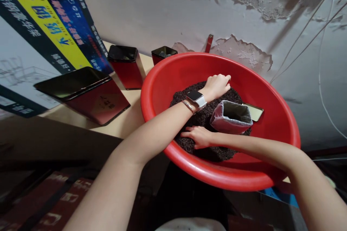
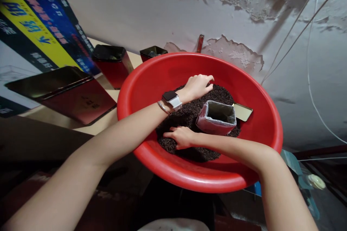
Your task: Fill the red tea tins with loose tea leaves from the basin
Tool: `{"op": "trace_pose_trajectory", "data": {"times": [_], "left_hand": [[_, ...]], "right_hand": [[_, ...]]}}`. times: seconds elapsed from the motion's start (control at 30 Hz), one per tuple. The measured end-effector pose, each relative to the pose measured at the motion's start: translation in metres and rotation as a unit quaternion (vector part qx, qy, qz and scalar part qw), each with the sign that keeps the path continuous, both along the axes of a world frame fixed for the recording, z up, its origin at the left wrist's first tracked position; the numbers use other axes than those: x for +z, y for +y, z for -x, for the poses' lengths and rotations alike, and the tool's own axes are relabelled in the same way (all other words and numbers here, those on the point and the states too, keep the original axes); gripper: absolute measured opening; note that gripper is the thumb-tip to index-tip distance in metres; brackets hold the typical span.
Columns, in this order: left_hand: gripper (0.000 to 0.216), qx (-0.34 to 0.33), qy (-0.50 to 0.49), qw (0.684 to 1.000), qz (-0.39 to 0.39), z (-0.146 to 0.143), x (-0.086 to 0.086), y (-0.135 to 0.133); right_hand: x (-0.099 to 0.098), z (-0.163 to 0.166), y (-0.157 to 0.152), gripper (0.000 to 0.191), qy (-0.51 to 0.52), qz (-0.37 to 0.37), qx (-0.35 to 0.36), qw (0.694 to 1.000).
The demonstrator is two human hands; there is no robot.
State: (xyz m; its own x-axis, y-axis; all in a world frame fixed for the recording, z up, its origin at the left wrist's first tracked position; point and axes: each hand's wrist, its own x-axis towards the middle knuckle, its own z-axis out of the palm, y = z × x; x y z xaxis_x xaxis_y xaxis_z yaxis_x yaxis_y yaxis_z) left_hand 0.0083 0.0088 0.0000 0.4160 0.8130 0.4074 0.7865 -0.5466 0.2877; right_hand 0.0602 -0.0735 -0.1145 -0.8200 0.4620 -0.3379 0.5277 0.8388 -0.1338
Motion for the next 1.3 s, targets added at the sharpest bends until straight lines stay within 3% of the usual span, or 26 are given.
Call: {"op": "trace_pose_trajectory", "data": {"times": [0.13,0.3,0.47,0.6,0.73,0.83,1.03,1.3], "left_hand": [[0.030,-0.005,0.000,1.000,0.000,-0.001,-0.002,0.000],[0.030,0.008,0.005,1.000,0.004,0.000,-0.006,0.002],[0.031,0.020,0.007,1.000,0.004,0.004,-0.005,0.007],[0.033,0.027,0.014,0.999,0.012,0.007,-0.003,0.008],[0.033,0.027,0.020,0.999,0.020,0.005,-0.005,0.006],[0.033,0.026,0.031,0.999,0.031,0.003,-0.009,0.005],[0.034,0.024,0.052,0.998,0.030,0.002,-0.016,0.007],[0.034,0.027,0.051,0.998,0.036,0.003,-0.016,0.007]], "right_hand": [[0.028,-0.012,-0.014,0.065,0.020,0.042,-0.015,0.999],[0.067,-0.034,-0.017,0.054,0.172,0.072,-0.075,0.980],[0.108,-0.067,0.000,0.040,0.343,0.061,-0.146,0.926],[0.128,-0.103,0.024,0.035,0.449,0.016,-0.250,0.858],[0.128,-0.125,0.044,0.030,0.510,0.030,-0.353,0.784],[0.124,-0.128,0.049,0.026,0.520,0.057,-0.393,0.756],[0.119,-0.125,0.046,0.015,0.530,0.067,-0.409,0.740],[0.114,-0.124,0.047,0.023,0.530,0.062,-0.404,0.743]]}}
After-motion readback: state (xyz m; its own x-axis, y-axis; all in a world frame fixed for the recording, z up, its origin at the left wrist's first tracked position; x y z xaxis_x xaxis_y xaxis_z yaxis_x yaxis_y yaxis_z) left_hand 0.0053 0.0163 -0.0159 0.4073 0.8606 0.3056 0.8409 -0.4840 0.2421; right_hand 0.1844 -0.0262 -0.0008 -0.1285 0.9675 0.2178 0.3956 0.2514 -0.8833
